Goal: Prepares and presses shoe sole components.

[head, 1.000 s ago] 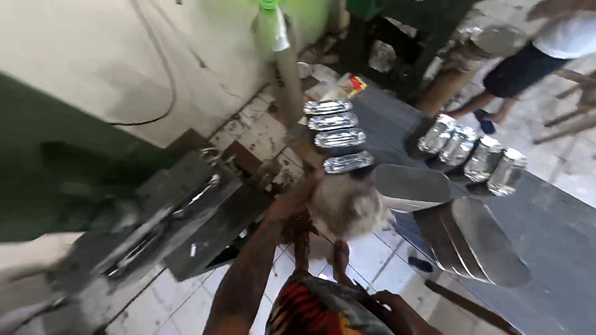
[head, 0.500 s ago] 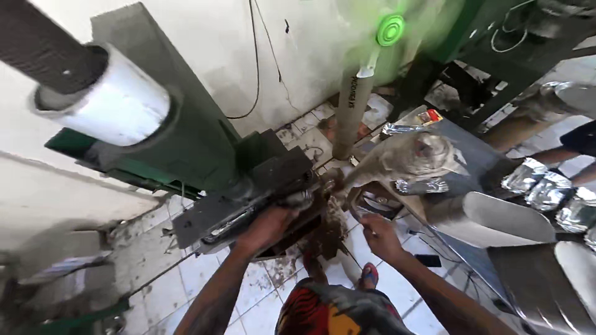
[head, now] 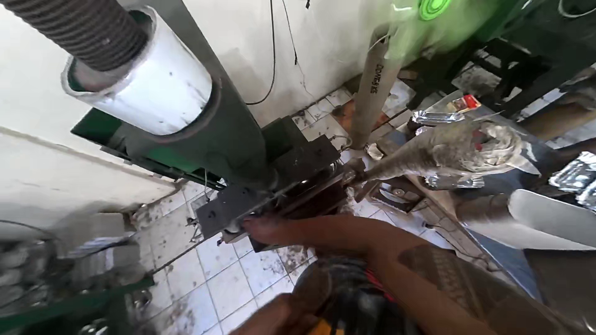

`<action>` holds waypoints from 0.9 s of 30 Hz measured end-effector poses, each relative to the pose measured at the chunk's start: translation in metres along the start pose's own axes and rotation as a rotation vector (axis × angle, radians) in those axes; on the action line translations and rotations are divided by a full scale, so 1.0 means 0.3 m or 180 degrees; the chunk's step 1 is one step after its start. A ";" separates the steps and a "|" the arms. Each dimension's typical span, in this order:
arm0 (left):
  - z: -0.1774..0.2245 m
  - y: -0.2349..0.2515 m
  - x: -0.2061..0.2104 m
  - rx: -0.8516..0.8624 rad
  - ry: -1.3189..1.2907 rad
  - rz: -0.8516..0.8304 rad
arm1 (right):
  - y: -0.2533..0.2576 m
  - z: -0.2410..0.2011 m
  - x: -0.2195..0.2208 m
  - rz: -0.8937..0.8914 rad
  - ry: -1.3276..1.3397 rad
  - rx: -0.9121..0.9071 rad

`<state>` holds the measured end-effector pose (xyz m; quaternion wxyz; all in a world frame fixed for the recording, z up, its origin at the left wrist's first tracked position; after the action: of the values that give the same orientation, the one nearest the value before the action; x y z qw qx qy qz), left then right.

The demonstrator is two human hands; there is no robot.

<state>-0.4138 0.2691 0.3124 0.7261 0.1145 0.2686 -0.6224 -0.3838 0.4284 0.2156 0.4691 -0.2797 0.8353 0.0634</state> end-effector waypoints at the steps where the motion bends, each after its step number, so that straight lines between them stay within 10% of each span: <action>1: 0.020 0.010 0.019 -0.0171 -0.0280 -0.0008 | 0.022 -0.034 -0.005 -0.0244 -0.0162 -0.0087; 5: 0.027 0.025 0.090 -0.0684 -0.0692 0.0119 | -0.143 0.030 -0.091 -0.0881 -0.0592 -0.0414; 9: -0.029 0.079 0.212 -0.0930 -0.0603 -0.1141 | -0.527 0.224 -0.442 -0.2093 -0.0562 0.0401; 13: -0.073 0.227 0.356 -0.0441 -0.2063 -0.1780 | -0.888 0.487 -0.904 -0.0345 0.1148 0.0399; 15: -0.027 0.324 0.437 -0.0301 -0.2255 -0.1895 | -1.150 0.226 -0.998 0.0616 0.1637 0.2636; 16: 0.001 0.383 0.462 -0.0278 -0.2152 -0.1903 | -1.279 0.135 -0.957 0.1056 0.1638 0.3292; 20: 0.059 0.726 0.410 -0.0490 -0.0946 -0.1378 | -1.669 0.470 -0.358 0.0852 0.1388 0.1759; 27: 0.204 1.593 0.441 -0.0124 0.1607 -0.1627 | -2.136 0.678 0.695 0.0283 0.1659 0.4200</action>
<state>0.0734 0.2220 0.2122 0.4598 0.1799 0.4712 -0.7308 0.0216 -0.1171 0.0330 0.3225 0.0911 0.7950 -0.5056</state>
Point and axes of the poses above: each hand's wrist, its own y-axis towards the middle knuckle, its own x-axis out of the palm, z = x × y, the point moved 7 cm from there along y, towards the middle knuckle
